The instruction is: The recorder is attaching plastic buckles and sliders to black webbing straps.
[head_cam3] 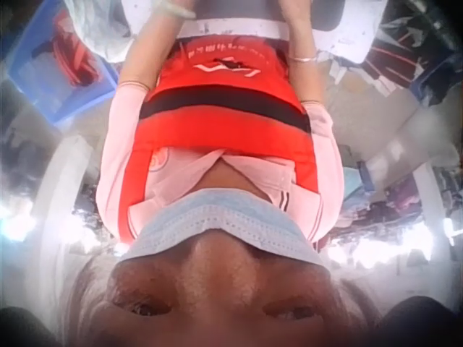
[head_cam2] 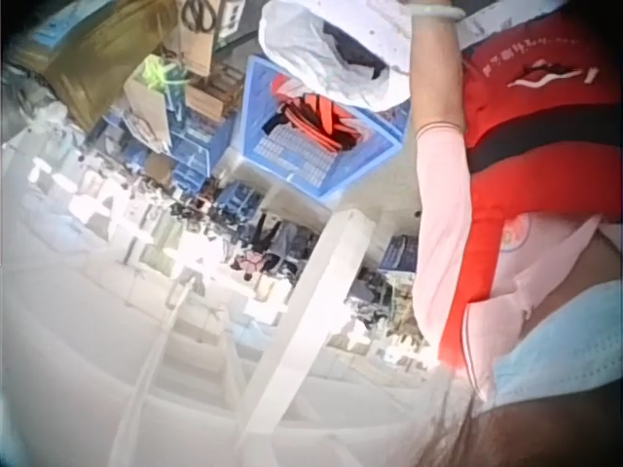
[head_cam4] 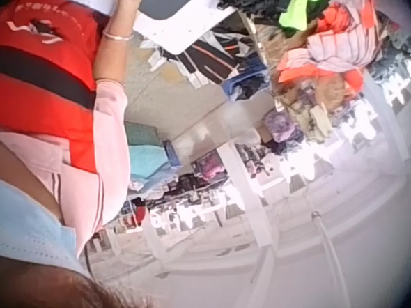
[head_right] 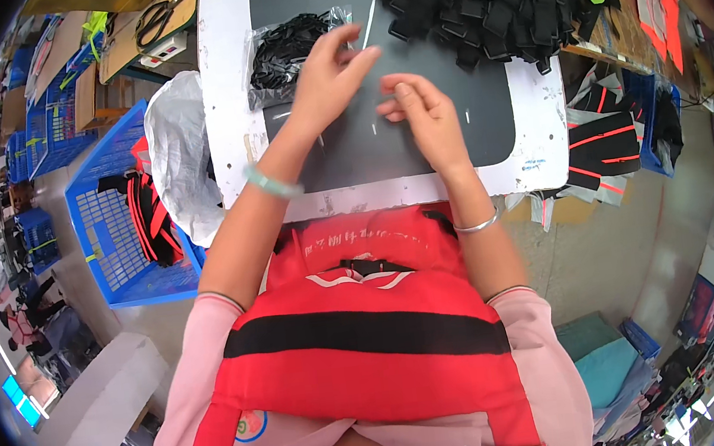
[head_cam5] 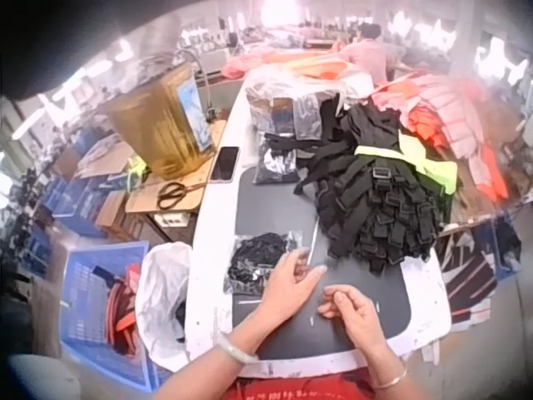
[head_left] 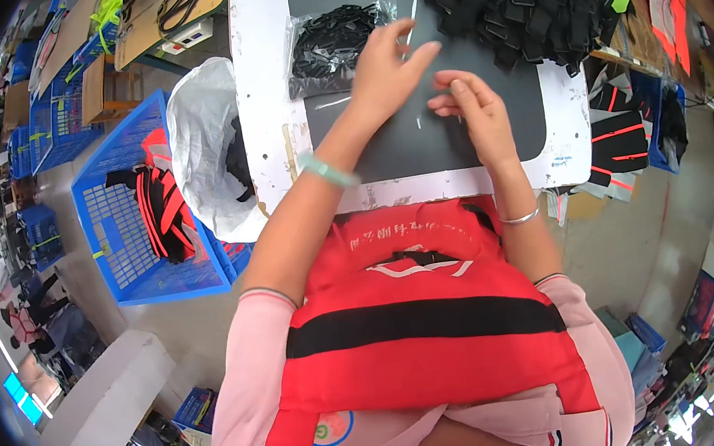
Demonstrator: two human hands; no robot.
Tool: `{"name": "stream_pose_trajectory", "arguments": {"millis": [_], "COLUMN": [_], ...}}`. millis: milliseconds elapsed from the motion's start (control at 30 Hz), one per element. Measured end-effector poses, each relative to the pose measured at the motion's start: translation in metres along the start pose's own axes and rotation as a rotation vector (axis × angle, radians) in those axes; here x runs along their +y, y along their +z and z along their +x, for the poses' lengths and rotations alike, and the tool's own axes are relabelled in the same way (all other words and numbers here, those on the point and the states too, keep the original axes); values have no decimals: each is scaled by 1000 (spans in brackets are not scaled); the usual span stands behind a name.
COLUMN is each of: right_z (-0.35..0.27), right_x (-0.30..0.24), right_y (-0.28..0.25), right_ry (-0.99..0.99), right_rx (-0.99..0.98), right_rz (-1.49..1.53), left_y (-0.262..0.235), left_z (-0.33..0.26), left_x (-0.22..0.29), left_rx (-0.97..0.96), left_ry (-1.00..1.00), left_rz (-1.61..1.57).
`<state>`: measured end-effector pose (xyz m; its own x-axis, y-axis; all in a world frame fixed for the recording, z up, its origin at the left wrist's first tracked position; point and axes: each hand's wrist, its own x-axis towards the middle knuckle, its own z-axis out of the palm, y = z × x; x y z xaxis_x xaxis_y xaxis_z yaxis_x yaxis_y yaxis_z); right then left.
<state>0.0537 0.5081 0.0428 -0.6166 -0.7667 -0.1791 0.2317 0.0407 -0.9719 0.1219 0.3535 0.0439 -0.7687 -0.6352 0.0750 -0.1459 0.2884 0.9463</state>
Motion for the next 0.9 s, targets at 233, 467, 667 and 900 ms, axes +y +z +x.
{"name": "stream_pose_trajectory", "arguments": {"millis": [233,467,667,900], "right_z": [-10,-6,1,-23], "right_x": [3,-22,-69,-33], "right_y": [-23,-13,-66,-71], "right_ry": [68,30,-203,38], "right_rx": [148,-98,-41,162], "right_rz": [117,709,1095,750], "left_y": [39,-24,-132,-170], "left_z": [39,-94,-155,-115], "left_x": [0,-3,-35,-67], "left_rx": [-66,-303,388,234], "left_ry": [67,-217,-335,-167], "left_rz": [116,-241,-995,-1553]}}
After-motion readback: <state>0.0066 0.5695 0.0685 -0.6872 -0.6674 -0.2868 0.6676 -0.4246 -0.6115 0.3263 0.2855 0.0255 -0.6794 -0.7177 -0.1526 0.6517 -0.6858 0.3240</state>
